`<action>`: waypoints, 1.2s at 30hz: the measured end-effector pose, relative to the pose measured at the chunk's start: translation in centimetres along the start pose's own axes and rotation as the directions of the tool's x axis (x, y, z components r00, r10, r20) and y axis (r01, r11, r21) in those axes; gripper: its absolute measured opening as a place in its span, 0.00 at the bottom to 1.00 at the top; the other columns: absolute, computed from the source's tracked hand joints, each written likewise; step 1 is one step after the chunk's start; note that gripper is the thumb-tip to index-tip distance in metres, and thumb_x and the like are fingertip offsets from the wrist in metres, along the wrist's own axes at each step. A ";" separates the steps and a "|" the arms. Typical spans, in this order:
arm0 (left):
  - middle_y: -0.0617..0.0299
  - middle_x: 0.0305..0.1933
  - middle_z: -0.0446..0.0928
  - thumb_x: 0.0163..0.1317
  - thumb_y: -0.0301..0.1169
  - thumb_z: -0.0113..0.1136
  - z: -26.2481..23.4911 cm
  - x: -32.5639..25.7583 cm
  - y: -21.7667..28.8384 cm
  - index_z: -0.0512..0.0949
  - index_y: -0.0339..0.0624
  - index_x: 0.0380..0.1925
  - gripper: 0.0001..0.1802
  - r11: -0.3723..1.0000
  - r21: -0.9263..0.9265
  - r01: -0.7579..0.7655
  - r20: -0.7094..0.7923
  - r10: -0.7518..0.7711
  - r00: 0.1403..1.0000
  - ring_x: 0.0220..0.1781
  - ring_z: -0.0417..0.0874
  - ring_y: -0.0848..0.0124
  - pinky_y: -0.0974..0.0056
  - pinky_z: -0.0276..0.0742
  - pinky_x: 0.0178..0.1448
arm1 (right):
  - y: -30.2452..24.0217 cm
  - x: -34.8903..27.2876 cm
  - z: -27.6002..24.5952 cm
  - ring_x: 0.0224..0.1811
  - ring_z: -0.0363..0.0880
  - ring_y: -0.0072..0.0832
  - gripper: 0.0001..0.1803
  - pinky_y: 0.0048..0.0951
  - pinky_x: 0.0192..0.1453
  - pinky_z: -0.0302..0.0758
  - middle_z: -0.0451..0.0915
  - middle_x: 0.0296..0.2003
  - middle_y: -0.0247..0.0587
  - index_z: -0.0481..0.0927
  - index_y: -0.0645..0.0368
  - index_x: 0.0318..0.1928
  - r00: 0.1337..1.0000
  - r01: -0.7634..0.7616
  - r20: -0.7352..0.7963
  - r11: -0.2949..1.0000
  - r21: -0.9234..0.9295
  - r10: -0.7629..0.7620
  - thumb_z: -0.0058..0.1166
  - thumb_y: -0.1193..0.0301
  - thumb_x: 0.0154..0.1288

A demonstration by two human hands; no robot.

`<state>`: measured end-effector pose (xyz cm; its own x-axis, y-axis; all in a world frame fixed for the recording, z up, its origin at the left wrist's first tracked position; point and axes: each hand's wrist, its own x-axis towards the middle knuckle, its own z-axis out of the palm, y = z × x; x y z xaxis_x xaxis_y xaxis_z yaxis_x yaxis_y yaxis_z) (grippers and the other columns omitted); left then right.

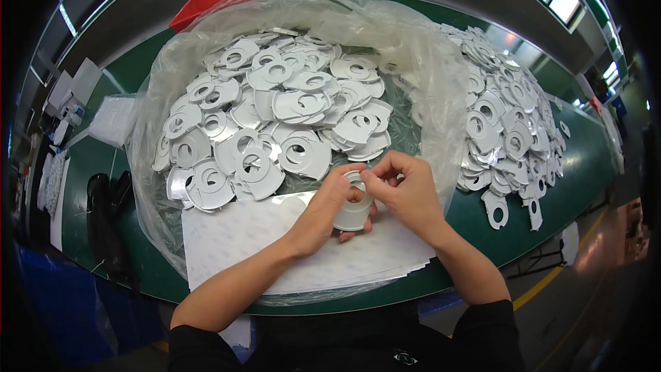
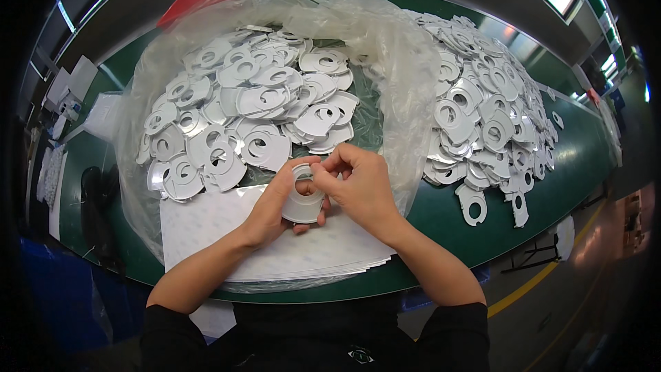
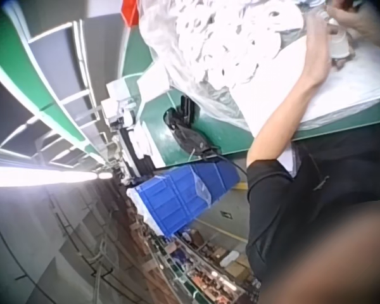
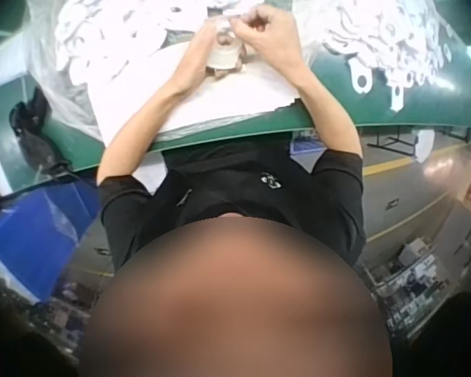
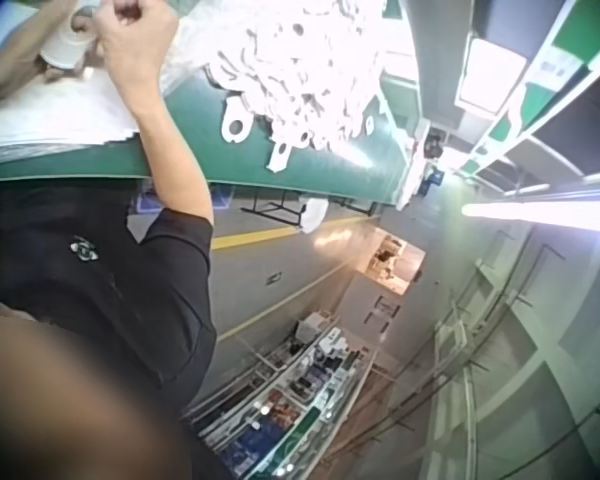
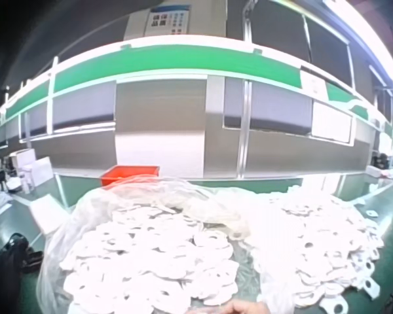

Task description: Picking circular metal components from a large bag, inspecting them individually, and placing them into a sorted pile on a workbench.

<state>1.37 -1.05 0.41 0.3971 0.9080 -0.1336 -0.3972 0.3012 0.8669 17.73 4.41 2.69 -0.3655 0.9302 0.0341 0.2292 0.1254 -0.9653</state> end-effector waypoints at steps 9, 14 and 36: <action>0.54 0.42 0.73 0.60 0.69 0.15 0.0 0.0 0.0 0.47 0.46 0.67 0.46 0.993 0.118 0.024 0.029 -0.028 0.999 0.32 0.78 0.70 0.73 0.63 0.21 | -1.0 -0.7 0.6 0.16 0.71 0.30 0.24 0.33 0.19 0.65 0.69 0.13 0.34 0.68 0.58 0.18 0.951 0.211 -0.054 0.769 -0.603 -0.303 0.67 0.55 0.45; 0.54 0.41 0.73 0.59 0.70 0.13 -0.1 0.1 0.2 0.49 0.48 0.67 0.47 0.994 0.085 0.061 -0.013 -0.060 0.998 0.31 0.78 0.68 0.72 0.61 0.20 | -1.0 -0.9 -0.2 0.19 0.72 0.32 0.23 0.33 0.22 0.67 0.71 0.16 0.35 0.70 0.58 0.22 0.951 0.261 0.033 0.736 -0.624 -0.309 0.69 0.55 0.42; 0.57 0.51 0.72 0.61 0.37 0.58 -1.9 -1.3 5.6 0.64 0.40 0.58 0.27 0.689 0.699 -0.193 -0.100 0.361 0.927 0.50 0.75 0.65 0.65 0.75 0.44 | -1.5 1.5 -7.0 0.28 0.66 0.11 0.06 0.12 0.23 0.60 0.74 0.30 0.24 0.75 0.53 0.38 0.944 0.166 -0.310 0.648 0.743 0.114 0.50 0.65 0.66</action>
<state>-3.00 0.01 4.55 0.1424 0.9797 0.1410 0.2280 -0.1711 0.9585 23.14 7.99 5.99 -0.0391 0.9992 0.0026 -0.5825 -0.0207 -0.8126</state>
